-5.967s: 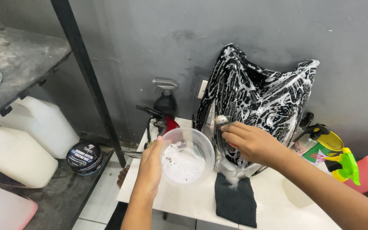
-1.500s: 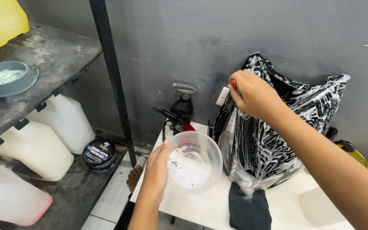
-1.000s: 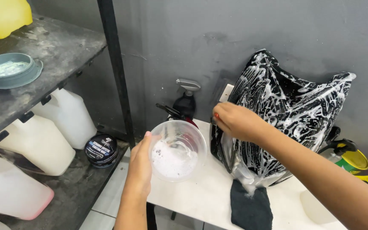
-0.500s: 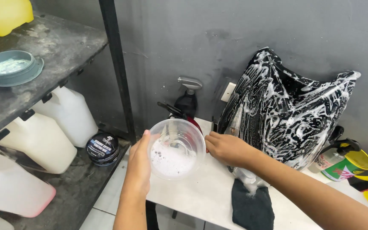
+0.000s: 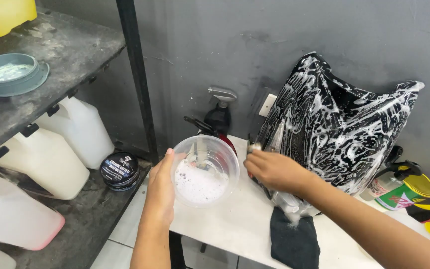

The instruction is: The person scrubs a black car part, likely a bumper, with a brush and soapy water. They repeatedly dip the brush into a container of soapy water and apply it to the surface of the part.

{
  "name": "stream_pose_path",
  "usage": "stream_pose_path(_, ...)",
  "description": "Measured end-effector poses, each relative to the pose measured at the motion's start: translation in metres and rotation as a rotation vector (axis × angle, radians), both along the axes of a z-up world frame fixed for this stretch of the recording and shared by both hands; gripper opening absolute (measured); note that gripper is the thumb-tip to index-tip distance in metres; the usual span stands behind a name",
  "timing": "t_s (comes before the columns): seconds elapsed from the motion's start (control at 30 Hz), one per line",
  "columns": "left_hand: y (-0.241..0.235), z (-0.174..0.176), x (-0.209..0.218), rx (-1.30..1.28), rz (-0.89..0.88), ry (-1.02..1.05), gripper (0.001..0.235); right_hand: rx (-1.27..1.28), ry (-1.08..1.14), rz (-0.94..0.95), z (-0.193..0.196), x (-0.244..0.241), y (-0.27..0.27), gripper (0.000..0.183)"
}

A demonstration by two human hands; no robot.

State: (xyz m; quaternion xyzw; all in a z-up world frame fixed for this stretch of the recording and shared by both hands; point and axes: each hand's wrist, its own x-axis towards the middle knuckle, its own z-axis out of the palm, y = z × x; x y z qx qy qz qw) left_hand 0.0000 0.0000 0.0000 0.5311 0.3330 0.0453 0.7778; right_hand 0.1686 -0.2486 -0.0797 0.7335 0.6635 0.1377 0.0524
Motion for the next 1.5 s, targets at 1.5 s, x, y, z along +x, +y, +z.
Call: stream_pose_path(1.5, -0.011, -0.007, 0.003, 0.029, -0.025, -0.005, 0.064, -0.023, -0.309, 0.096, -0.06, -0.066, -0.02, 0.013)
